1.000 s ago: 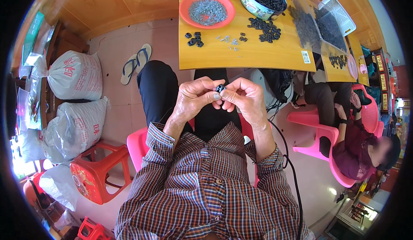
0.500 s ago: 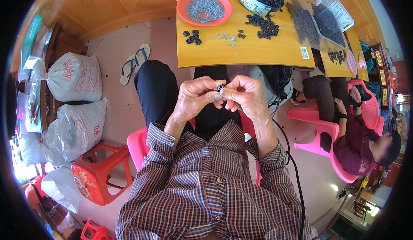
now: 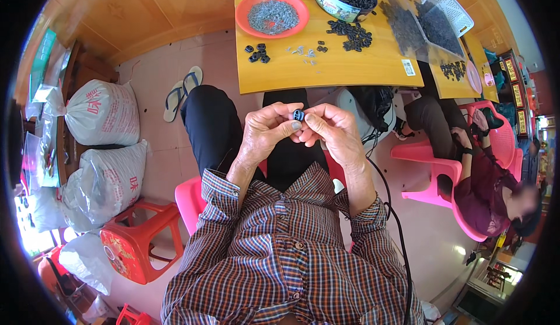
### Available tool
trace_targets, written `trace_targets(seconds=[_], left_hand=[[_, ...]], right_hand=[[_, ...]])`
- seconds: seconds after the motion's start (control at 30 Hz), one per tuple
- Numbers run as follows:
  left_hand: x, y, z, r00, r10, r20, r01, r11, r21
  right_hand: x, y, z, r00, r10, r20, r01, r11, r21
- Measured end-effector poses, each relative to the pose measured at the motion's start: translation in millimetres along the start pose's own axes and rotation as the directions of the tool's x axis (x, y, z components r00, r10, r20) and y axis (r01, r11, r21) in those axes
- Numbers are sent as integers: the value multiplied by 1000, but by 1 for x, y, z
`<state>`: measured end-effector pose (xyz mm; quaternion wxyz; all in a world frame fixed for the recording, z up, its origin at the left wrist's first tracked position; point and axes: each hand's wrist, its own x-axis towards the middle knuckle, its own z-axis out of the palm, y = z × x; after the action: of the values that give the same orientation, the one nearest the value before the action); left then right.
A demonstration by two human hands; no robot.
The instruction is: Manually assembling small black plastic components by hand at a table.
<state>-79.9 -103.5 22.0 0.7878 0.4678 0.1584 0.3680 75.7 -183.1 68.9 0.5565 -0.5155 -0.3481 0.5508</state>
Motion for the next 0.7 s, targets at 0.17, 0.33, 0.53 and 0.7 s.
trace_targets(seconds=[0.17,0.33,0.53,0.7], left_hand=[[1,-4,0,1000,-4,-13,5,1000,10],[1,-7,1,1000,-3,-23,4,999,47],[3,-6,7,997,54,-52,-51,997,66],[2,-6,3,999,29,-29,-27,997,72]], right_hand=[[-3,5,1,999,-10,-37,10,1000,-1],[-6,4,11,991,-65,-120,49,990,-132],[-8,3,17,974,-127,-187,67,952,-298],[-12,3,25,948,-216,-234,109,910,-399]])
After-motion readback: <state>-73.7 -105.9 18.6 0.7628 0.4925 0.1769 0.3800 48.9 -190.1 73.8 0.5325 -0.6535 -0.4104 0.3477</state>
